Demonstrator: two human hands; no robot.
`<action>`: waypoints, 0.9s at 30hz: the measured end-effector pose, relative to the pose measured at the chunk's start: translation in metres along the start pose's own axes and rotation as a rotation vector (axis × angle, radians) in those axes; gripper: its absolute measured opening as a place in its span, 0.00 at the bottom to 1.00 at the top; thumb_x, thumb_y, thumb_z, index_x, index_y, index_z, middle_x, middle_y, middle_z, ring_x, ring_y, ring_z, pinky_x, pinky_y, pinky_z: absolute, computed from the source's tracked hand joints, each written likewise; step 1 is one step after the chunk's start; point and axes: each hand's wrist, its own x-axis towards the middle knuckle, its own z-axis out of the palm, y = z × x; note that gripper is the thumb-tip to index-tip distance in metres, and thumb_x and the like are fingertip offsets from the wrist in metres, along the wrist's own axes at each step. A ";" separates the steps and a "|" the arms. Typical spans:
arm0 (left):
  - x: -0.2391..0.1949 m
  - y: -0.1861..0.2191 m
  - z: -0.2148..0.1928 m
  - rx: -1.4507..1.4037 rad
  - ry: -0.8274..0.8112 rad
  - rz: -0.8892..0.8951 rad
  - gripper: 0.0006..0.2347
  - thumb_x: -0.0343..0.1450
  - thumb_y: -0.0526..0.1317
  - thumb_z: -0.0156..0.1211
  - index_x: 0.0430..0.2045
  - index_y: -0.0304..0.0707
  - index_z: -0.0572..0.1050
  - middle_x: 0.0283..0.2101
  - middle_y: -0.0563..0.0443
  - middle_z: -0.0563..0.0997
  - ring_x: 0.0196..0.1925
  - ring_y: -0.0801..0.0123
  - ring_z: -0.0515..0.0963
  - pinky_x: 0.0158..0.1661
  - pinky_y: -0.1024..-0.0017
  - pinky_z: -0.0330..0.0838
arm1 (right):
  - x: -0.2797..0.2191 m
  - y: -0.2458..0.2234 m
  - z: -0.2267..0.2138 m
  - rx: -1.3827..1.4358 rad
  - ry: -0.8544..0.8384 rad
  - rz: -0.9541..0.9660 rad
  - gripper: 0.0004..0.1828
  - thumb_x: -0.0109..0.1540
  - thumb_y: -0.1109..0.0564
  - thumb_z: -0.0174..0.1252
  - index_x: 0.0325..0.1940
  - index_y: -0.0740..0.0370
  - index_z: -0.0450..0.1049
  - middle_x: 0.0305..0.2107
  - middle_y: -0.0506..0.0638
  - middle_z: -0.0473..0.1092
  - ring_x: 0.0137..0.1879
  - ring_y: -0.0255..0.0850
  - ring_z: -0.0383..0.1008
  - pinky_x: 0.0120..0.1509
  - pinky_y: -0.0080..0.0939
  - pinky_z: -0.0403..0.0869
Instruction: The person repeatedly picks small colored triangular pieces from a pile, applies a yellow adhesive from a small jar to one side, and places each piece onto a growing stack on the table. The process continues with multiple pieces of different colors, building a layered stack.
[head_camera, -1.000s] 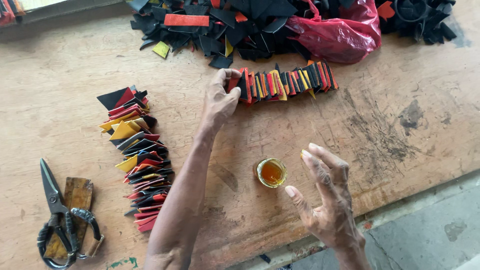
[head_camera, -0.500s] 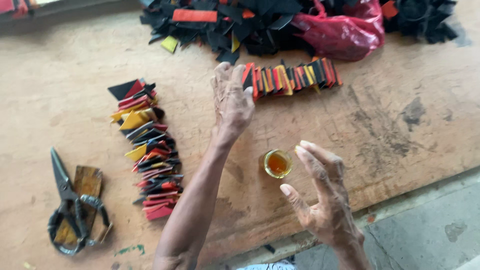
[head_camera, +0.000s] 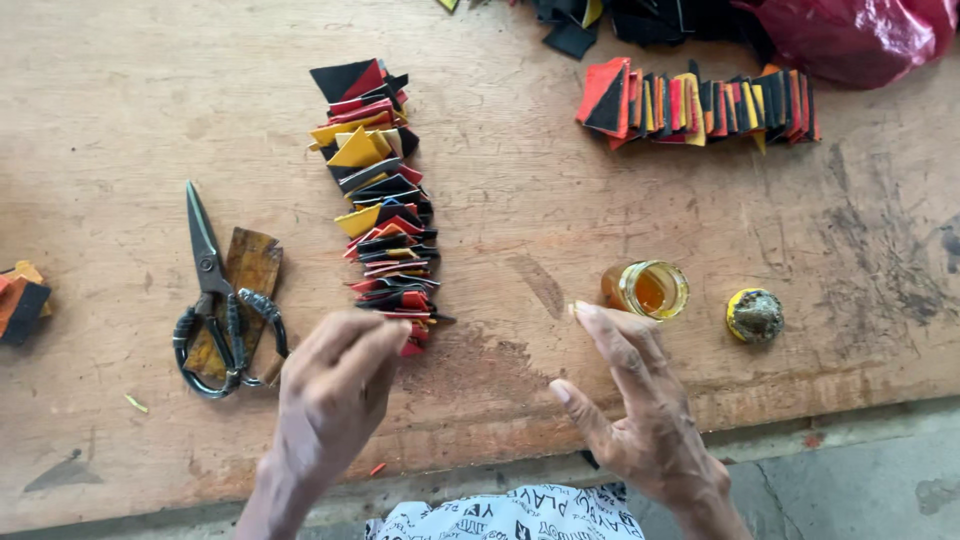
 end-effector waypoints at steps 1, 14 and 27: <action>-0.011 -0.002 0.002 0.036 0.010 -0.002 0.09 0.67 0.31 0.69 0.39 0.35 0.79 0.40 0.47 0.80 0.40 0.62 0.81 0.39 0.67 0.77 | 0.003 -0.002 0.004 0.006 -0.007 -0.012 0.42 0.61 0.49 0.63 0.75 0.57 0.53 0.64 0.58 0.63 0.70 0.50 0.63 0.75 0.53 0.66; -0.040 -0.023 0.015 0.034 -0.022 -0.040 0.09 0.63 0.30 0.69 0.33 0.35 0.76 0.37 0.49 0.81 0.41 0.59 0.80 0.41 0.62 0.75 | 0.021 -0.021 0.014 0.032 -0.092 -0.073 0.41 0.62 0.50 0.63 0.76 0.58 0.53 0.64 0.56 0.63 0.69 0.49 0.64 0.74 0.52 0.67; -0.032 -0.013 0.023 -0.909 -0.162 -0.778 0.14 0.66 0.29 0.67 0.46 0.29 0.79 0.36 0.45 0.86 0.35 0.74 0.83 0.36 0.76 0.81 | 0.010 0.005 -0.075 -0.509 -0.029 0.078 0.33 0.50 0.42 0.69 0.59 0.46 0.76 0.68 0.54 0.55 0.69 0.52 0.52 0.72 0.49 0.62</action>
